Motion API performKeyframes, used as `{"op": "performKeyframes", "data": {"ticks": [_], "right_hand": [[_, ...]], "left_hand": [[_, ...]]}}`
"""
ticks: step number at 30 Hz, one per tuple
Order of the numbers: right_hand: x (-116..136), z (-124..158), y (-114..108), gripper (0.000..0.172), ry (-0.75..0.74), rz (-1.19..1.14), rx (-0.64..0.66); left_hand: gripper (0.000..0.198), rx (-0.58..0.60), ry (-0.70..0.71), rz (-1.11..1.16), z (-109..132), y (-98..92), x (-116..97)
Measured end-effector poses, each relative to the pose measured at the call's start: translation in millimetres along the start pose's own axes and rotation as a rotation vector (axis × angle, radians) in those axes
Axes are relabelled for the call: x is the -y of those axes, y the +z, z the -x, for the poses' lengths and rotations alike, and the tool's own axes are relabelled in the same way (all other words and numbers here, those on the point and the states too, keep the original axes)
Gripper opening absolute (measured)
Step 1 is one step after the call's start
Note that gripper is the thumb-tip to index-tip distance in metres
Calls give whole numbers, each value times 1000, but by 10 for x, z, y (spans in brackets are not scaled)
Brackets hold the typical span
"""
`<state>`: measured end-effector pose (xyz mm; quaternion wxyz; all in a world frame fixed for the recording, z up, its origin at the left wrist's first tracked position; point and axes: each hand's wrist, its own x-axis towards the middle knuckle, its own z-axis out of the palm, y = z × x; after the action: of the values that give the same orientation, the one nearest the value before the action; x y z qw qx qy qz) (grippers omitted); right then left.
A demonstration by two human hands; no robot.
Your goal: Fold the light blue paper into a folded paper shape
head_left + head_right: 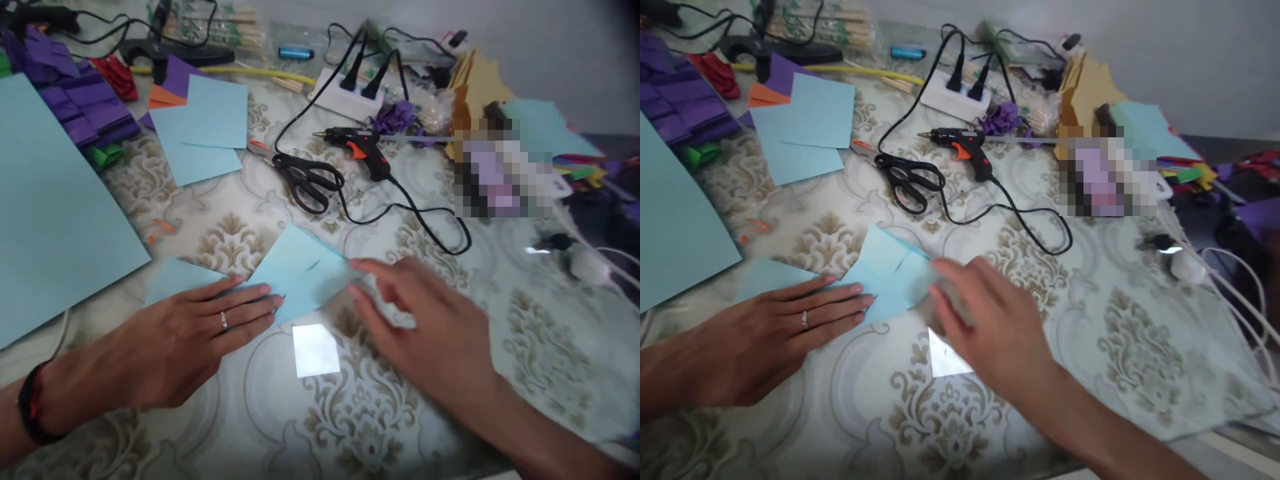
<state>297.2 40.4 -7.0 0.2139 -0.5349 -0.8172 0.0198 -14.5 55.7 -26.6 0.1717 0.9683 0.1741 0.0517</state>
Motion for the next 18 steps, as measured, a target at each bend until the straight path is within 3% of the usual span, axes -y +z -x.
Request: {"op": "performKeyframes", "data": {"ticks": [2,4,9,14,18], "right_hand": [[125,108,29,26,-272,-18,121],[243,202,115,33,-422,-34,205],[373,313,281,48,-440,29,292],[354,337,258,46,-456,54,278],[340,323,263,43,-451,68,246]], "left_hand": [[78,11,-3,-9,-3,-9,-3],[80,19,3,5,-11,-19,-2],[83,-17,-18,109,27,-71,71],[63,4,-80,199,167,-223,197],[54,9,-104,144,209,-226,151]]}}
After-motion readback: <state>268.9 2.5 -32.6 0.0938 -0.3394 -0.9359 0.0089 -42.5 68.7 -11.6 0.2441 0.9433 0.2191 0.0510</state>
